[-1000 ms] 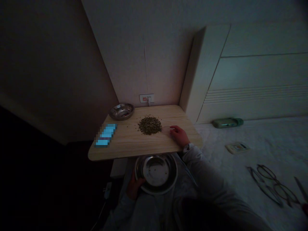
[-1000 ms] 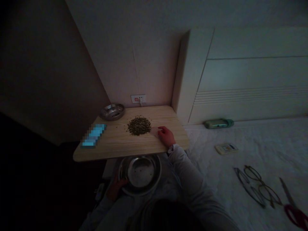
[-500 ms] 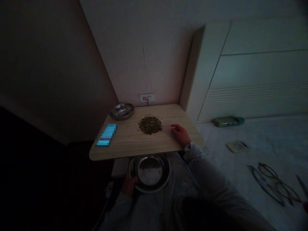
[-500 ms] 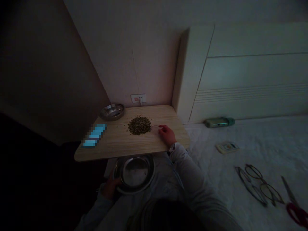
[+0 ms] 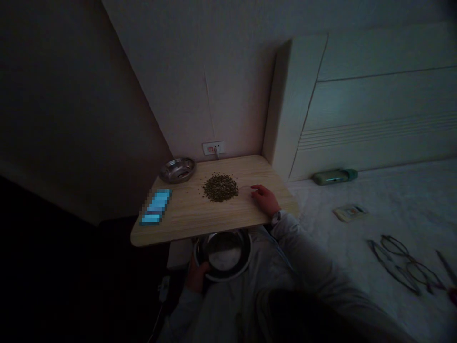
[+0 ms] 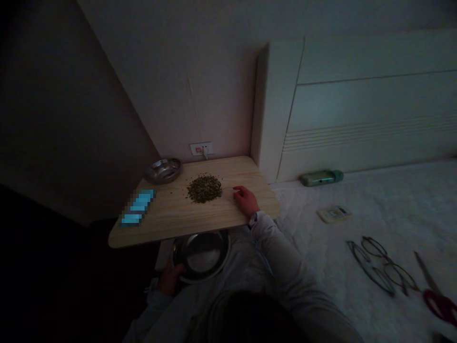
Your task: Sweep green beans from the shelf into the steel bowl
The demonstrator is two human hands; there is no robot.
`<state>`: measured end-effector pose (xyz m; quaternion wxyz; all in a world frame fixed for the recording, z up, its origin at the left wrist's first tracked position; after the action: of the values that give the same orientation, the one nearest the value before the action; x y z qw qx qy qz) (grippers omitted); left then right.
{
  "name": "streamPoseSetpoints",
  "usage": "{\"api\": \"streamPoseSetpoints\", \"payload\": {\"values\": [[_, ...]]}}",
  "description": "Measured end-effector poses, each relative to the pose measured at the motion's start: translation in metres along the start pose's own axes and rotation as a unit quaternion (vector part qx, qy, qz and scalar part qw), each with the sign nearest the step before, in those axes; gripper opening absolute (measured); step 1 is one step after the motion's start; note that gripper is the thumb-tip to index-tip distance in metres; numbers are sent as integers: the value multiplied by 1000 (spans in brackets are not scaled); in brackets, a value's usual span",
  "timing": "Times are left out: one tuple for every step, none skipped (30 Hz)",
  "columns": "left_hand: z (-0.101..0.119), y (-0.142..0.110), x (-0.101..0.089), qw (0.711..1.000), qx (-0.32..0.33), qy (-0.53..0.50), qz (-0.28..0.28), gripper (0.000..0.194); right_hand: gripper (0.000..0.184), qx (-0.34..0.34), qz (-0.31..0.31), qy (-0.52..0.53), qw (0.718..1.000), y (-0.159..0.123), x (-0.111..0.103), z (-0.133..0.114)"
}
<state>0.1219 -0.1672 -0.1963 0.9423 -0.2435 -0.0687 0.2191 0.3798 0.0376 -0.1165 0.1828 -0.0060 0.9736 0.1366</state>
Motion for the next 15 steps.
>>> {"api": "streamPoseSetpoints", "payload": {"values": [[1, 0, 1, 1000, 5, -1, 2, 56, 28, 0, -1, 1, 1000, 0, 0, -1], [2, -1, 2, 1000, 9, -3, 0, 56, 28, 0, -2, 1, 1000, 0, 0, -1], [3, -2, 3, 1000, 12, -7, -5, 56, 28, 1, -3, 0, 1000, 0, 0, -2], [4, -3, 4, 1000, 13, -13, -8, 56, 28, 2, -4, 1, 1000, 0, 0, -2], [4, -3, 5, 1000, 14, -19, -10, 57, 28, 5, -3, 1, 1000, 0, -1, -1], [4, -4, 5, 1000, 13, -23, -11, 57, 28, 7, 0, 0, 1000, 0, -1, -1], [4, -5, 5, 1000, 10, -25, -10, 58, 28, 9, 2, 0, 1000, 0, -2, -1], [4, -5, 6, 1000, 8, -25, -10, 58, 29, 10, 3, 2, 1000, 0, -2, -1], [4, -6, 6, 1000, 6, -25, -10, 58, 30, 11, 2, 3, 1000, 0, -2, 0], [5, -7, 7, 1000, 5, -28, -13, 58, 30, 12, 1, 1, 1000, 0, -2, 0], [7, -9, 8, 999, 7, -33, -18, 58, 30, 13, 0, -4, 1000, 1, -2, 0], [9, -11, 9, 999, 10, -38, -22, 58, 30, 14, 0, -9, 1000, 1, -2, 0], [11, -13, 10, 999, 11, -40, -26, 58, 30, 14, 2, -13, 1000, 1, -2, -1], [12, -15, 12, 999, 9, -39, -31, 58, 29, 14, 6, -17, 1000, 1, -3, -1], [12, -17, 13, 999, 4, -38, -35, 59, 29, 14, 10, -20, 1000, 1, -3, -1]]}}
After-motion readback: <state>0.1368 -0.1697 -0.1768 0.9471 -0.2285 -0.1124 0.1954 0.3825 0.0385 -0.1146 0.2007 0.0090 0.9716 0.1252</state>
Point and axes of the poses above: each hand's wrist, its own y-axis towards the middle knuckle, its own x-axis out of the palm, z = x × y, the point moved 7 cm from there along y, towards the middle knuckle, and after that the axes turned 6 degrees about -x, right-handed, at the moved point
